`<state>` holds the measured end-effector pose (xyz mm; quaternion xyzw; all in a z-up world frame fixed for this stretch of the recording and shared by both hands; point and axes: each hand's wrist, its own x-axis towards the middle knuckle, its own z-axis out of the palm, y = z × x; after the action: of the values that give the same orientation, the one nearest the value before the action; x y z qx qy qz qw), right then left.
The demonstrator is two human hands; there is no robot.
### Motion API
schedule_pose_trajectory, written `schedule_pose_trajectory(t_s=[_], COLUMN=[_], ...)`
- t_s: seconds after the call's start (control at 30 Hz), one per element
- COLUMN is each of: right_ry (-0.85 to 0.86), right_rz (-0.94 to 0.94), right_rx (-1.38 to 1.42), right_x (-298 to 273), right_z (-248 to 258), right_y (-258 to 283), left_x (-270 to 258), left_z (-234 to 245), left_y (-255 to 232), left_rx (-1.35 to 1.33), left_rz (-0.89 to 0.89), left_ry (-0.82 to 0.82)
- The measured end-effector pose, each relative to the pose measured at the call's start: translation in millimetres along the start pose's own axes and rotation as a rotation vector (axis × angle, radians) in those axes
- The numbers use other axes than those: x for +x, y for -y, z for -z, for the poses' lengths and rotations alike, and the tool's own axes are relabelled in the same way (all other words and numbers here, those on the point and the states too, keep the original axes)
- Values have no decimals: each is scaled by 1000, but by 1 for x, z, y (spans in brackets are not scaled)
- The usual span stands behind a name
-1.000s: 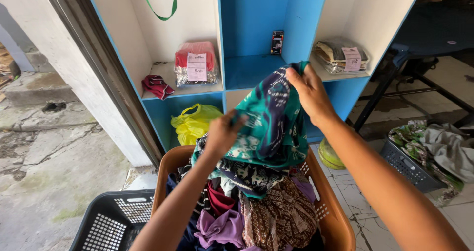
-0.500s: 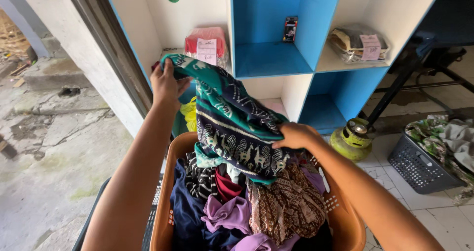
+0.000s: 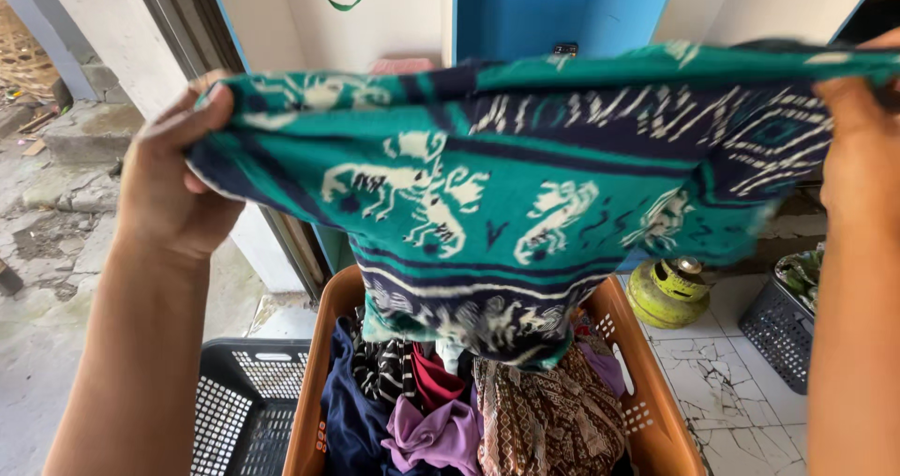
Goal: The person wipes the surfaces of a blue shelving unit with a red cloth, moving items aside to clean underneath. They then pick up a basket of clothes, unfold a patterned green cloth, and fold it before placing it into a black laundry basket.
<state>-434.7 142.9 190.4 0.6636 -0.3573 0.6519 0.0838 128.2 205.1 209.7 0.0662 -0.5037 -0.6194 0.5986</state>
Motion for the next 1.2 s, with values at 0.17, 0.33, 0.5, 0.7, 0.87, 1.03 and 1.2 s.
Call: schedule_pose_trajectory(t_s=[0.17,0.33,0.5,0.7,0.87,1.03,1.2], right_ry=[-68,456,1586,1309,1116,917,911], right_rz=[128,-109,-416,52,-302,-244,-104], right_rx=[-200,-242,-281,-213,-32,46,-148], right_x=[23,-26,-183,-244,-224,-212,-210], right_z=[-63,-177,-201,-162,-162,-178,-186], right_y=[-75,-107,-14,31,4,13,25], left_x=[90,136,85,17,-62,-46,-28], left_z=[54,190,263,184,58,28,41], left_y=[31,166,294,306,305,307,304], left_rx=[49,493,294,671,1626,1804,1801], left_rz=[-12,-18,57,186,-212,236,-126], left_ry=[-584,-736,-724,-719,176,106,36])
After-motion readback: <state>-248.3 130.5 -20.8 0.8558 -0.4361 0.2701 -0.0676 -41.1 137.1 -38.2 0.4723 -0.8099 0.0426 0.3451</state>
